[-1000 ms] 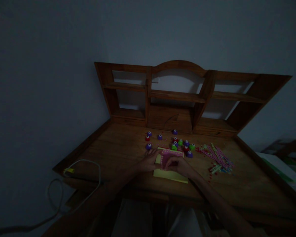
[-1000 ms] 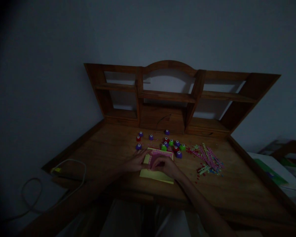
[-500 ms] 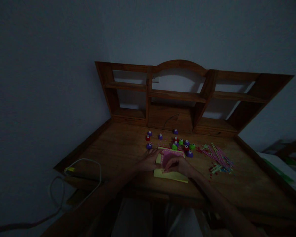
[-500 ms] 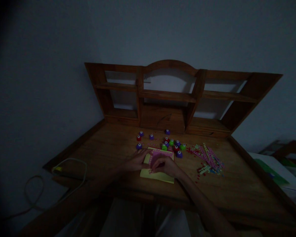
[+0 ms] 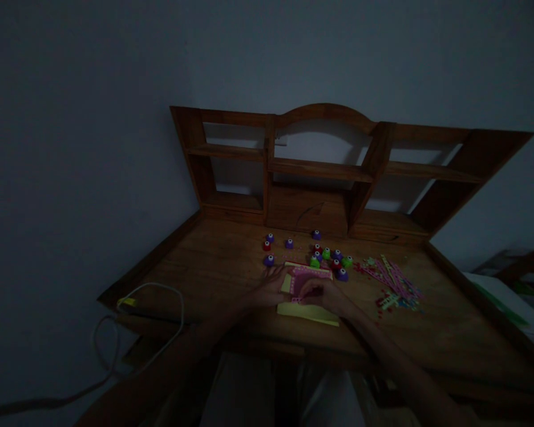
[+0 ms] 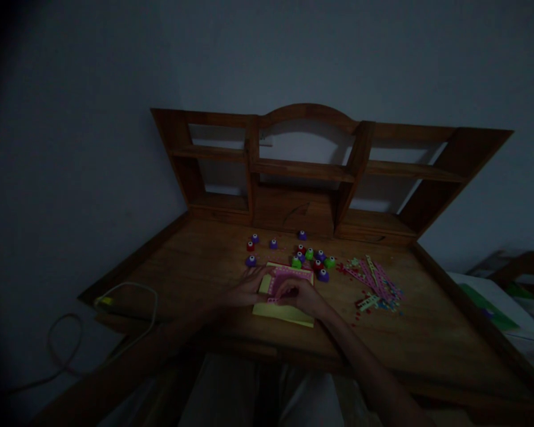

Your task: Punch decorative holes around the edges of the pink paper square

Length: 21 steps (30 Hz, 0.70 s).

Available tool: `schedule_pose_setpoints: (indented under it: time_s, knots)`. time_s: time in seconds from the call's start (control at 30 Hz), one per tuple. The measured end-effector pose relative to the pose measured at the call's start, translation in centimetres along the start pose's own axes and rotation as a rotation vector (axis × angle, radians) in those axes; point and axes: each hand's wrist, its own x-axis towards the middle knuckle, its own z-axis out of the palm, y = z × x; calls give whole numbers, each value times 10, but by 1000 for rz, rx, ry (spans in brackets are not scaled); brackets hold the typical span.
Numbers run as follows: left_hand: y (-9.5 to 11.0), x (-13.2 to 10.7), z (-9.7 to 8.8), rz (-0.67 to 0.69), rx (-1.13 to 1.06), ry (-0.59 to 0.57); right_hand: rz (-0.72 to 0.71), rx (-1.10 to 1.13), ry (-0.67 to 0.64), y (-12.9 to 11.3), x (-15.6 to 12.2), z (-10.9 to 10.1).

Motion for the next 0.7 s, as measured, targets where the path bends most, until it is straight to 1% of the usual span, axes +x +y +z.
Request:
schedule_pose_setpoints:
  time_s: [0.1,0.2,0.33,0.43,0.53,0.7]
  knots:
    - [-1,1,2,-9,0,1,18,12,-2,2,1,1]
    - [2,2,1,-10,-17,6,47,16,-54,-2,-2,-2]
    - [6,1,-1,-30,-37,-3,38,6,-122,-9,-10,-9]
    - [7,0,1,-41,-42,6,29,-10,-79,-8,-16,-14]
    - [6,0,6,-63,-13,39,22,-1,-30,-4,-16,-14]
    - [9,2,12,-96,60,68,-5,-32,-30,-1,-9,-9]
